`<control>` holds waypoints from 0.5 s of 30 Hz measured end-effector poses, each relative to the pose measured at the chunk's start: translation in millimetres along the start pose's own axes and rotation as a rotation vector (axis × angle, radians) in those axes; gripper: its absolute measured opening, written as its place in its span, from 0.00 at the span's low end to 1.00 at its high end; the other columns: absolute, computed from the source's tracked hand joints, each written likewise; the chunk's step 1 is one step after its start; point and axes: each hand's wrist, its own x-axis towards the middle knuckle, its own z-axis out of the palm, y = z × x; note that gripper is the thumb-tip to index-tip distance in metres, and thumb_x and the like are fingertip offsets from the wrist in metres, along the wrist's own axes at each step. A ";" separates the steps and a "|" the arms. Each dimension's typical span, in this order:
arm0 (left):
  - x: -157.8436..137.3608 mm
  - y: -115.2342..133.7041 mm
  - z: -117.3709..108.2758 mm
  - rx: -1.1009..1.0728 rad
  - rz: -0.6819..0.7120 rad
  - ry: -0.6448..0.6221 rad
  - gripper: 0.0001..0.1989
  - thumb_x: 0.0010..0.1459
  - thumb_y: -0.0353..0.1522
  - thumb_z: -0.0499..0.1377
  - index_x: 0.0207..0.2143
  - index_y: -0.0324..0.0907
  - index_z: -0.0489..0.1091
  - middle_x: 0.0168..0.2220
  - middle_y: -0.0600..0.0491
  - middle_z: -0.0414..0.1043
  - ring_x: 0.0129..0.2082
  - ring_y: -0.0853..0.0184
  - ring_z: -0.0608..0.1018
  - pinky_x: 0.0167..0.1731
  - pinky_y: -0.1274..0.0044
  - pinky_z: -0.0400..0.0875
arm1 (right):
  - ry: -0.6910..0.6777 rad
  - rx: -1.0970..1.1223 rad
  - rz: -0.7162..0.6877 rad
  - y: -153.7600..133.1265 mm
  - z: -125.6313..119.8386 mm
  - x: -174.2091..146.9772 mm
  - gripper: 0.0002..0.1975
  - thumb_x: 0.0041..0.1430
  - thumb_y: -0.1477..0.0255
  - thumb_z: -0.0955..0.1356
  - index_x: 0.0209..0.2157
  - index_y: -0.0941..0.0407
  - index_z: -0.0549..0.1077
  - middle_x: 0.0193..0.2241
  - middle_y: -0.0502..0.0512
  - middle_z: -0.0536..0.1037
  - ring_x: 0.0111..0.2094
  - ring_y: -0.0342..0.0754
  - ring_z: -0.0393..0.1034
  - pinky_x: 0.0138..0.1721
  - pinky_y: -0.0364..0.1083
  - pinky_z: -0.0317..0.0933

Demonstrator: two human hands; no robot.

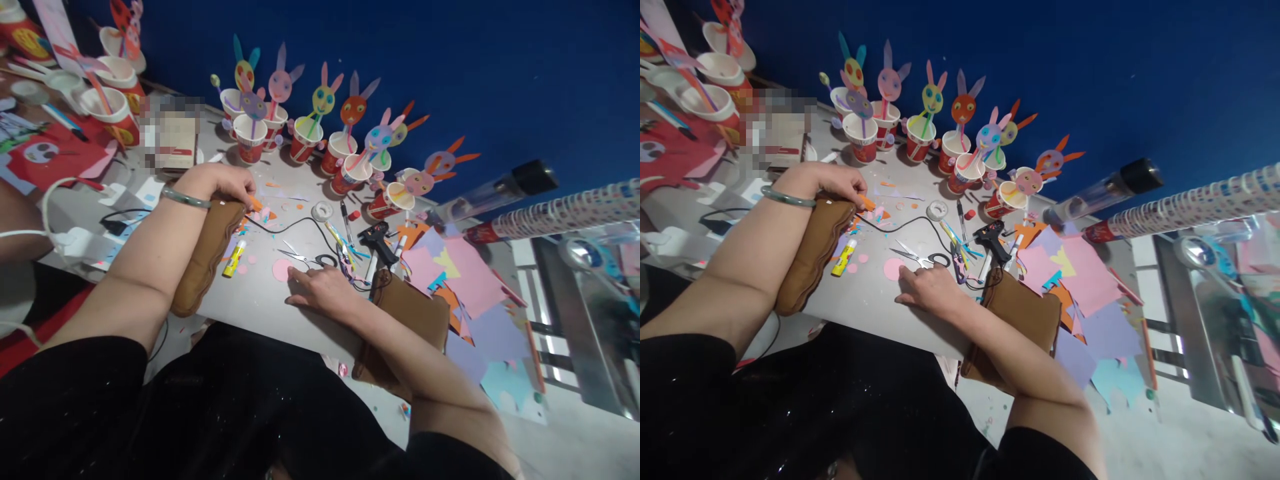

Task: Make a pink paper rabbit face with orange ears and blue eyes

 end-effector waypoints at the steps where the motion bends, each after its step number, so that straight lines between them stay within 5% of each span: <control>1: -0.3 0.6 -0.1 0.004 0.008 0.006 0.17 0.41 0.46 0.67 0.23 0.42 0.72 0.19 0.53 0.66 0.22 0.69 0.65 0.25 0.75 0.54 | 0.001 0.006 -0.003 0.0 -0.4 -0.2 0.32 0.66 0.49 0.67 0.61 0.57 0.69 0.38 0.61 0.85 0.34 0.54 0.78 0.32 0.48 0.46; 15: -1.8 1.7 -0.3 0.032 -0.009 0.018 0.19 0.46 0.49 0.64 0.26 0.41 0.75 0.22 0.52 0.71 0.23 0.68 0.68 0.26 0.76 0.55 | -0.035 -0.012 0.017 -0.3 2.4 2.7 0.36 0.67 0.46 0.65 0.66 0.57 0.65 0.40 0.64 0.85 0.38 0.57 0.79 0.32 0.48 0.48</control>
